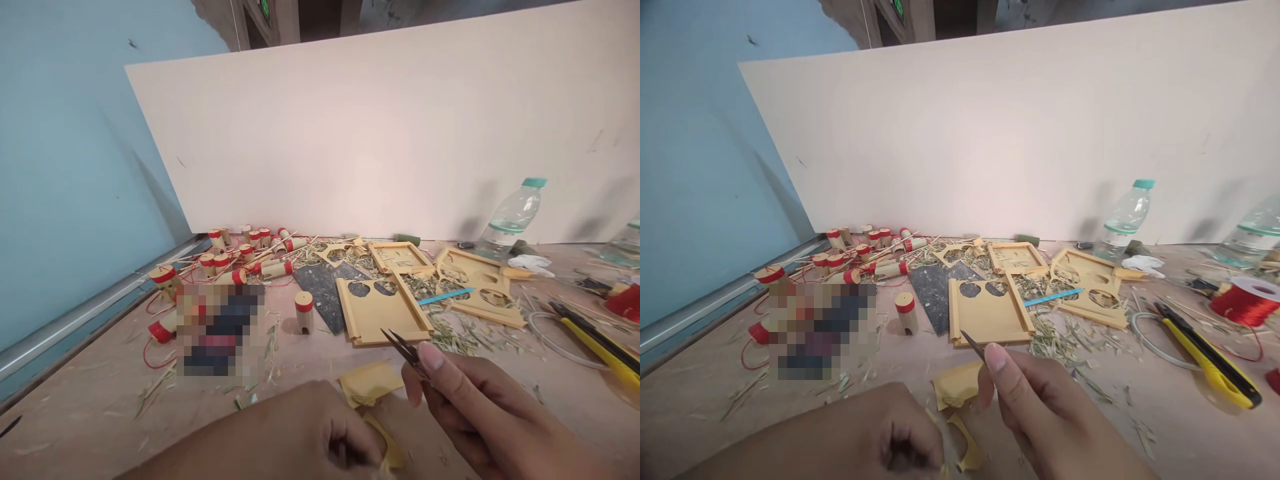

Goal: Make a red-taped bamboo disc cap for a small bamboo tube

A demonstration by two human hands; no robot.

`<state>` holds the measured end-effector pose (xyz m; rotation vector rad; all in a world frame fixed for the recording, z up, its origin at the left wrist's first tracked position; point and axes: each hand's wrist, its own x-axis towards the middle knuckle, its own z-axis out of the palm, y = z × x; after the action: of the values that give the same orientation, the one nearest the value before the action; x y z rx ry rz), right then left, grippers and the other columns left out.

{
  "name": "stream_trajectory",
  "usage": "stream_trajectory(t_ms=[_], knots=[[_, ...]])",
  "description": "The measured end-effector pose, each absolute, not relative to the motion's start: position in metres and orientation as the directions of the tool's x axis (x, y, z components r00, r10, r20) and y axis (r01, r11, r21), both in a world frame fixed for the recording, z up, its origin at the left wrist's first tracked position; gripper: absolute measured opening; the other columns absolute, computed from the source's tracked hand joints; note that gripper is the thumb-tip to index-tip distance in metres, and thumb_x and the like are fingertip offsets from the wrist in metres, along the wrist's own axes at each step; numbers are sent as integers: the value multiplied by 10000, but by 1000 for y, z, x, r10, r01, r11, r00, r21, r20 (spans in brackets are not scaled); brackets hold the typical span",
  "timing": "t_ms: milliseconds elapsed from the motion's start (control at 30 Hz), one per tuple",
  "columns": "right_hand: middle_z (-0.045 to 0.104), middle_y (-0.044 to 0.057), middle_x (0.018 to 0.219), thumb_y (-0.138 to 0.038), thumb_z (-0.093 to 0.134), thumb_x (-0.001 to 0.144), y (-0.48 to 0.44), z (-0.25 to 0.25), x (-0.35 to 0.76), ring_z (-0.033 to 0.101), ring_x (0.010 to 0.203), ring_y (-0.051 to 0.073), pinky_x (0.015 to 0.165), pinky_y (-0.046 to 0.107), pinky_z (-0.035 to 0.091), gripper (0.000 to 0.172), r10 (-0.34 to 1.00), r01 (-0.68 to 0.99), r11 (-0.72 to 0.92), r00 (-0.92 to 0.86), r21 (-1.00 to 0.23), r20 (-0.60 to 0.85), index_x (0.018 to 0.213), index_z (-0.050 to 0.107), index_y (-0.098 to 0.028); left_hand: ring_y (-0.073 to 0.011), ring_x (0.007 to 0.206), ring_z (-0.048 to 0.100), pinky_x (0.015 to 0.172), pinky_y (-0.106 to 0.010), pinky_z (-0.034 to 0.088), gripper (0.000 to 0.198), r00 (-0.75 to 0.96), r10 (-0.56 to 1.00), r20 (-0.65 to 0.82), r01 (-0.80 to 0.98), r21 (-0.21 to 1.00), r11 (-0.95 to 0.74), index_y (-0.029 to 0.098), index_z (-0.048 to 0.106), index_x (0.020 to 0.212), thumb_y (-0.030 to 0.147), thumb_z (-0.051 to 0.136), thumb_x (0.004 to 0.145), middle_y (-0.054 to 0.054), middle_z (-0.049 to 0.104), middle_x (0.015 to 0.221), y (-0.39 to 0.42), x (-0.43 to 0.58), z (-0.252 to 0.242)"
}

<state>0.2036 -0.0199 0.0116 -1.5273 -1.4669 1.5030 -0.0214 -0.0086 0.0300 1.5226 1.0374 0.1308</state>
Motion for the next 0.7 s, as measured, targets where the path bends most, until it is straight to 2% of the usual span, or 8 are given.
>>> stream_trajectory(t_ms=[133, 233, 300, 567, 700], knots=[[269, -96, 593, -950, 448, 902, -18, 11, 205, 273, 514, 122, 451, 219, 236, 762, 924, 337, -231, -219, -913, -315, 846, 679, -226, -110, 526, 367, 460, -242, 221, 214, 536, 677, -505, 715, 698, -46, 214, 552, 600, 175, 657, 783, 70, 439, 551, -9, -31, 32], [264, -102, 586, -977, 451, 872, -17, 12, 203, 263, 508, 121, 445, 222, 246, 785, 928, 326, -228, -211, -917, -306, 833, 670, -225, -112, 512, 302, 428, -257, 184, 230, 542, 661, -519, 766, 629, -134, 214, 460, 588, 102, 545, 770, 69, 354, 544, -6, -31, 34], [273, -103, 580, -988, 453, 858, -16, 12, 202, 271, 506, 122, 444, 222, 253, 794, 931, 323, -224, -210, -920, -300, 836, 668, -224, -112, 500, 290, 429, -264, 180, 241, 527, 684, -504, 782, 602, -158, 215, 428, 581, 85, 540, 751, 70, 327, 529, -6, -29, 36], [244, -108, 577, -924, 471, 921, -13, 9, 204, 228, 508, 118, 438, 220, 199, 729, 916, 304, -227, -257, -925, -309, 829, 654, -224, -93, 428, 154, 495, -306, 153, 392, 500, 756, -421, 765, 624, -158, 203, 319, 502, 93, 602, 750, 87, 186, 477, -13, -27, 29], [255, -111, 584, -936, 476, 907, -13, 9, 204, 234, 518, 112, 453, 221, 189, 747, 919, 286, -234, -246, -929, -307, 832, 650, -214, -103, 450, 178, 481, -314, 138, 395, 484, 766, -424, 772, 618, -147, 209, 339, 526, 162, 615, 803, 77, 219, 519, -8, -29, 29]])
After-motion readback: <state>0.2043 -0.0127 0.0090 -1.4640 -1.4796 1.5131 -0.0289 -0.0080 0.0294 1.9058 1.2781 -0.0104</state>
